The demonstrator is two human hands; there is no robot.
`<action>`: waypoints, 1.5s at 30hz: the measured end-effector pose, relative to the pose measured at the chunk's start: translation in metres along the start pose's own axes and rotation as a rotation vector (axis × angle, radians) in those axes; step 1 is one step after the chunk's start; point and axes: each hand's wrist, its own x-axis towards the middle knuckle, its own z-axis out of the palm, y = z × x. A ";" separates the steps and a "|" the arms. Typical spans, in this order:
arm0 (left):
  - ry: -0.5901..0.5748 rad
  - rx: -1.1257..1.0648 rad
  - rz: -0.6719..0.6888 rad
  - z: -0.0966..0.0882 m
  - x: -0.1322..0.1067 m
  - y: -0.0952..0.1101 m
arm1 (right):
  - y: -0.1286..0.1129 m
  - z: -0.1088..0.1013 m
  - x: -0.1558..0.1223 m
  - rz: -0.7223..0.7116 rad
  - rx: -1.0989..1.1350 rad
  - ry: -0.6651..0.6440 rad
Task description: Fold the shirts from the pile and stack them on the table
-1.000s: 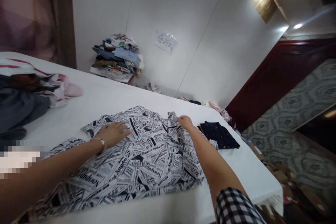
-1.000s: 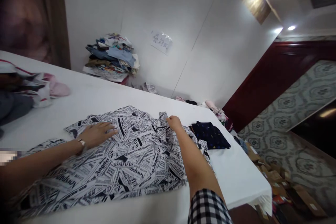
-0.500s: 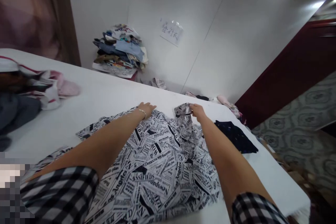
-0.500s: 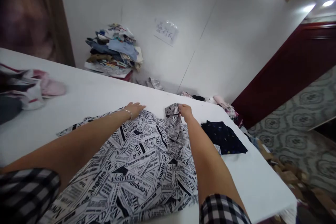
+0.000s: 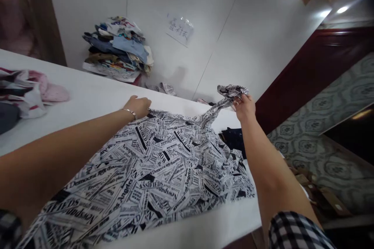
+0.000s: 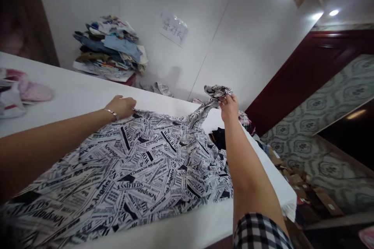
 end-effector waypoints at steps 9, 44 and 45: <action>0.053 -0.013 0.291 -0.003 -0.096 0.021 | -0.032 -0.072 -0.153 0.011 0.096 0.022; 0.091 -0.220 0.281 0.008 -0.206 0.034 | -0.045 -0.130 -0.269 0.041 0.130 0.247; 0.050 -0.244 0.307 0.014 -0.210 0.032 | -0.041 -0.133 -0.271 0.061 0.110 0.248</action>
